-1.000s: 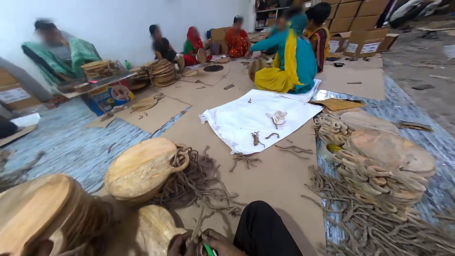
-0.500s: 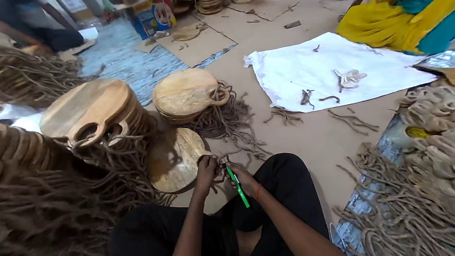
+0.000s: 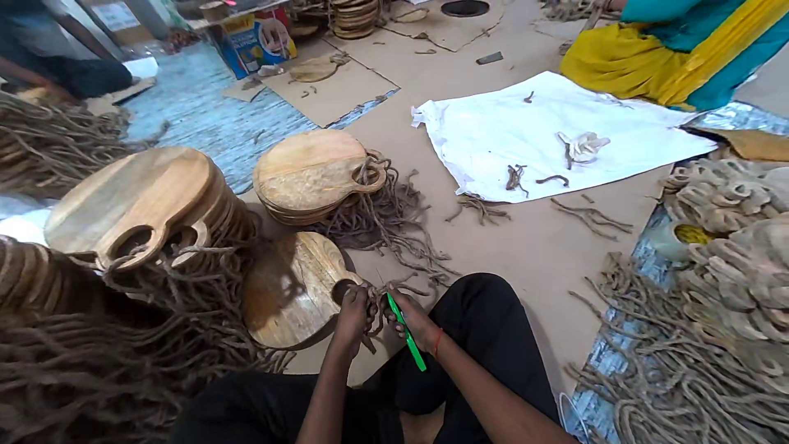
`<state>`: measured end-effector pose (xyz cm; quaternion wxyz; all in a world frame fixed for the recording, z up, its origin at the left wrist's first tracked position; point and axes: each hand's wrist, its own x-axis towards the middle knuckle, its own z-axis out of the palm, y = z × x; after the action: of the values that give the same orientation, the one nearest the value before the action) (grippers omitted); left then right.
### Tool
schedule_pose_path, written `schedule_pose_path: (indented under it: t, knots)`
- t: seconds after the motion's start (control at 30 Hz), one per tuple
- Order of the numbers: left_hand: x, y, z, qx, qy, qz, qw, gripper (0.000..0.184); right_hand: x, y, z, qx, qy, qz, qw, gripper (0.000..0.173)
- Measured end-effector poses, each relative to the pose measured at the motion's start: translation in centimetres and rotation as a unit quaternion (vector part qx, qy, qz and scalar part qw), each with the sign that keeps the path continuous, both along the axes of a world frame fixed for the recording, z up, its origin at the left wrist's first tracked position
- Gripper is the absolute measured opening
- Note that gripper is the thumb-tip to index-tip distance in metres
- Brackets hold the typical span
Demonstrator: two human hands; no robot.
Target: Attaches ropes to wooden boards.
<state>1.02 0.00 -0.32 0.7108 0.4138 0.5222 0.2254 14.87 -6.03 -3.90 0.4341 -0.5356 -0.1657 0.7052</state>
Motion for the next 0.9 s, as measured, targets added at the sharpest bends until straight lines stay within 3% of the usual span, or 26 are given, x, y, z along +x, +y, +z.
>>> schedule_pose_path:
  t: [0.1, 0.27, 0.83, 0.9]
  knots:
    - [-0.1, -0.2, -0.3, 0.041, -0.002, -0.024, 0.999, 0.038, -0.1, 0.1, -0.1, -0.003, 0.001, -0.013, 1.000, 0.049]
    - [-0.1, 0.0, -1.4, 0.132, 0.008, -0.048, 0.990, 0.015, 0.0, 0.2, 0.1, -0.005, 0.002, -0.007, 1.000, 0.053]
    - [0.2, -0.2, -1.2, 0.164, 0.034, -0.030, 0.985, 0.019, -0.2, -0.5, 1.4, -0.009, -0.001, 0.025, 1.000, 0.054]
    - [-0.1, -0.1, -1.3, 0.158, 0.016, -0.037, 0.987, 0.037, -0.1, -0.7, 1.4, 0.011, 0.040, 0.029, 0.999, 0.056]
